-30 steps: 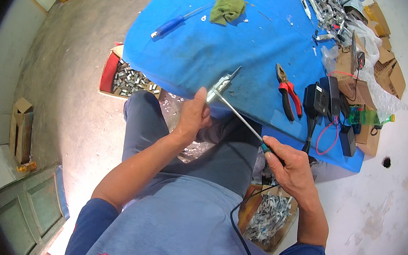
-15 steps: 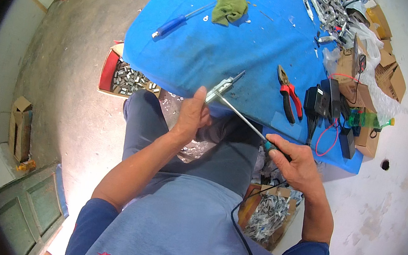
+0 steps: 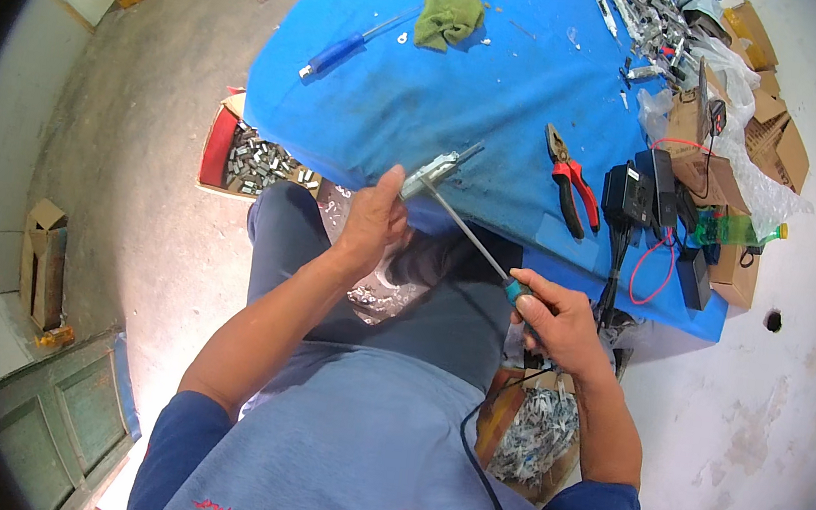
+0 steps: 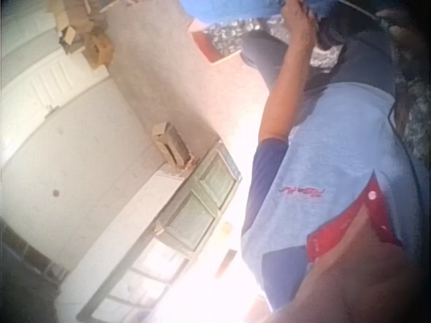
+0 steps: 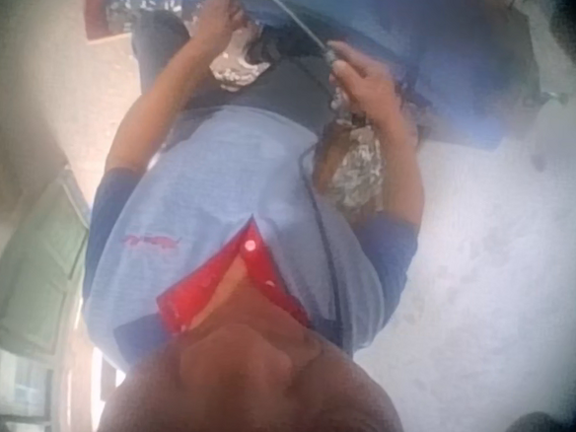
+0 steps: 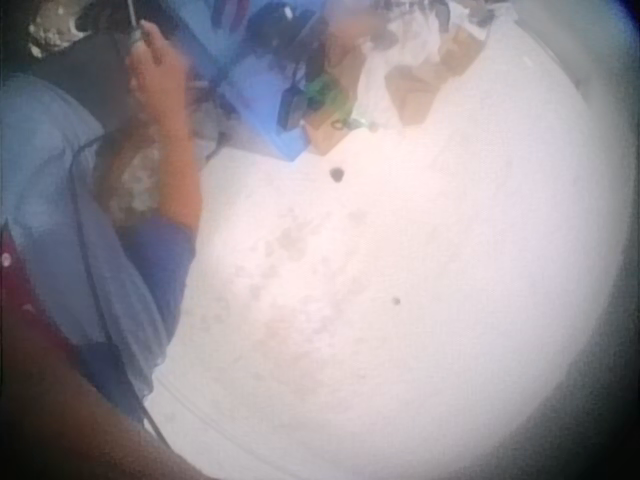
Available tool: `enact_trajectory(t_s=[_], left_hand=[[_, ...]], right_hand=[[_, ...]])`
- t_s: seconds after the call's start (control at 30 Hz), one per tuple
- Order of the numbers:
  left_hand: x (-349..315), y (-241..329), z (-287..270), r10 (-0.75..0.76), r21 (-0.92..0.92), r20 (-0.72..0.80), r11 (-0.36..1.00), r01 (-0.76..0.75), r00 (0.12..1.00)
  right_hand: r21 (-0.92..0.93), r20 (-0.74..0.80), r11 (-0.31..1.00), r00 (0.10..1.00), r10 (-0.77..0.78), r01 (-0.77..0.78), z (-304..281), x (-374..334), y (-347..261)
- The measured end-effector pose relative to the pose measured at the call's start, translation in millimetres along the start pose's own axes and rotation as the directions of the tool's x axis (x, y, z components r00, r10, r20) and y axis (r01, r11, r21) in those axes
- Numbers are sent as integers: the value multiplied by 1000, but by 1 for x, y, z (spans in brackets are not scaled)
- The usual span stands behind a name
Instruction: The person uses a screwdriver to loosen a screw on a small metal cylinder and then uses a pair of pliers to grip and pull a part at the end of the cylinder while seated at a blue workbench.
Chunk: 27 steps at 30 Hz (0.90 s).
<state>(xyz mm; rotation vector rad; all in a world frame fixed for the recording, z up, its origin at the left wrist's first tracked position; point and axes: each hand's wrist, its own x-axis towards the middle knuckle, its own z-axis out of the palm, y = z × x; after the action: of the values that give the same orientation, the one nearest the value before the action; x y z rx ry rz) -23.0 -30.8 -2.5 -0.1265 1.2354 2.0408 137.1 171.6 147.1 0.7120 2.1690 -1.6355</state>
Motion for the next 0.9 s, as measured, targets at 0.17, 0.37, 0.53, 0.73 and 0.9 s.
enact_trajectory(t_s=[0.17,0.37,0.53,0.73,0.9], left_hand=[[2,-2,-8,-22,39,38,999,20,999],[2,1,-5,-54,-16,28,998,54,998],[1,3,-1,-30,-43,37,999,32,999],[0,1,-1,3,-64,24,998,-1,1000],[1,6,-2,-39,-45,36,998,41,999]], right_hand=[[-643,15,678,891,-454,356,3,-7,-7],[-580,81,668,849,-522,466,-10,8,1],[-324,65,908,963,-261,267,-15,9,-1],[-7,113,1000,994,4,-3,-17,13,3],[11,52,995,994,-99,98,-7,13,16]])
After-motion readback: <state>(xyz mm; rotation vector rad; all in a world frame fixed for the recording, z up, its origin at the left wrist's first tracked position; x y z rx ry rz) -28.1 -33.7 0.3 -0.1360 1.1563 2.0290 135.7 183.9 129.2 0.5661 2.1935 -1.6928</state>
